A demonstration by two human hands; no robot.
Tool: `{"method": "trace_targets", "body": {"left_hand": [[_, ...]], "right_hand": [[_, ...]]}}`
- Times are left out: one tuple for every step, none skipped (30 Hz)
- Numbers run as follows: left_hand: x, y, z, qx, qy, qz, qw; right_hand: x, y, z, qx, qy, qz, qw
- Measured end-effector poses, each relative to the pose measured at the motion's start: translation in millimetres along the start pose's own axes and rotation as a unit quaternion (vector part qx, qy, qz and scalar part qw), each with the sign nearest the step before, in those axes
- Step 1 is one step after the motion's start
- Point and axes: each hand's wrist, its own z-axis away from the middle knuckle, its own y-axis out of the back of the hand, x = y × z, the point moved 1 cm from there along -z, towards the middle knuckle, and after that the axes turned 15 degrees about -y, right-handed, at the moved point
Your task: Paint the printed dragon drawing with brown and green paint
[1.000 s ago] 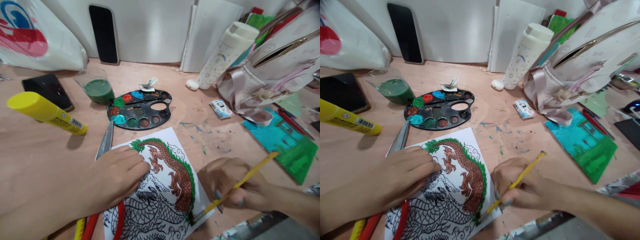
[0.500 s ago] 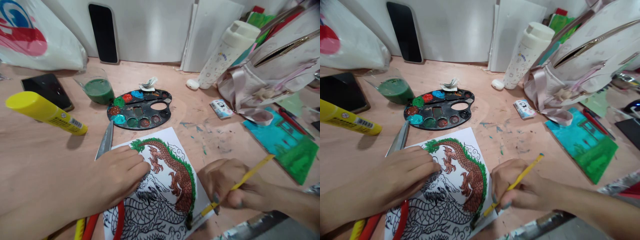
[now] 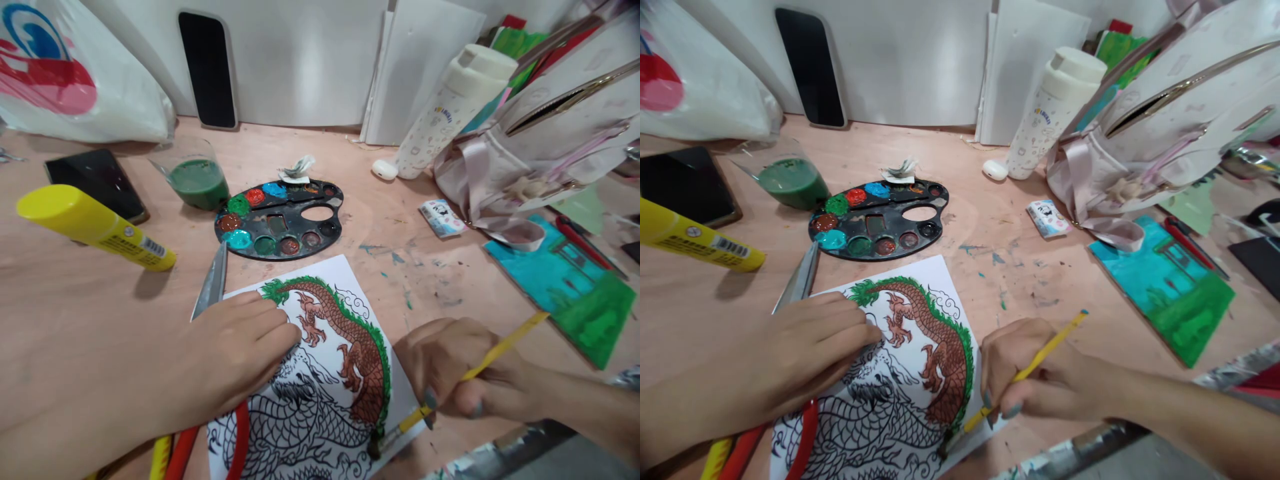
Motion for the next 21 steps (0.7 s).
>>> {"method": "trace_targets", "body": {"left_hand": [[0.1,-0.3,-0.1,0.000,-0.002,-0.001,1.000],[0.2,-0.7,-0.1,0.001,-0.004,-0.003,1.000],[0.2,-1.0,-0.1,0.003,-0.004,-0.005,1.000],[0.3,-1.4,-0.1,0.007,-0.003,-0.005,1.000],[0.4,-1.8,0.0,0.011,-0.001,-0.005,1.000],[0.4,-2.1,0.1,0.014,0.001,-0.004,1.000],[0.3,-2.5,0.3,0.016,0.001,-0.003,1.000],[0.0,-2.7,0.4,0.016,0.001,-0.001,1.000],[-0.3,-2.8,0.5,0.016,0.002,-0.001,1.000],[-0.6,-2.9,0.5,0.011,0.000,0.000,1.000],[-0.9,-2.8,0.5,0.006,-0.001,0.000,1.000],[-1.1,-2.5,0.5,0.000,-0.002,0.000,1.000],[-1.1,-2.0,0.4,-0.004,-0.002,-0.001,1.000],[-1.1,-1.4,0.3,-0.006,-0.002,-0.001,1.000],[-0.9,-0.7,0.1,-0.006,-0.002,-0.002,1.000],[-0.6,0.0,0.0,-0.006,-0.001,-0.004,1.000],[-0.4,0.6,-0.1,-0.006,0.000,-0.006,1.000],[0.0,0.8,-0.1,-0.010,-0.003,-0.005,1.000],[0.3,0.7,-0.1,-0.015,-0.004,-0.005,1.000],[0.6,0.4,0.1,-0.018,-0.004,-0.005,1.000],[0.8,-0.2,0.3,-0.020,-0.002,-0.004,1.000]], "right_hand": [[0.3,-0.1,0.6,-0.001,0.002,-0.002,1.000],[0.3,-0.1,1.0,-0.002,0.003,-0.004,1.000],[0.1,-0.1,1.2,-0.003,0.004,-0.004,1.000],[-0.4,-0.1,1.2,-0.006,0.004,-0.001,1.000],[-1.0,-0.1,1.0,-0.006,0.003,0.003,1.000],[-1.6,0.0,0.5,-0.007,0.001,0.005,1.000],[-2.3,0.0,-0.1,-0.007,0.002,0.005,1.000],[-2.7,0.0,-0.8,-0.007,0.002,0.004,1.000],[-3.0,-0.1,-1.5,-0.006,0.002,0.001,1.000],[-3.0,-0.3,-2.2,-0.006,0.001,0.000,1.000],[-3.1,-0.5,-2.7,-0.004,0.003,0.000,1.000],[-3.1,-0.7,-2.9,-0.003,0.007,0.001,1.000],[-3.2,-0.9,-2.9,0.000,0.011,0.003,1.000],[-3.4,-0.8,-2.6,0.002,0.014,0.006,1.000],[-3.7,-0.6,-2.0,0.006,0.017,0.010,1.000],[-4.0,-0.1,-1.3,0.010,0.018,0.017,1.000],[-4.3,0.7,-0.5,0.015,0.016,0.023,0.999],[-4.5,1.6,0.2,0.018,0.013,0.028,0.999],[-4.7,2.7,0.8,0.023,0.015,0.028,0.999],[-4.8,3.9,1.4,0.025,0.019,0.023,0.999],[-4.7,4.9,1.7,0.027,0.023,0.016,0.999]]}}
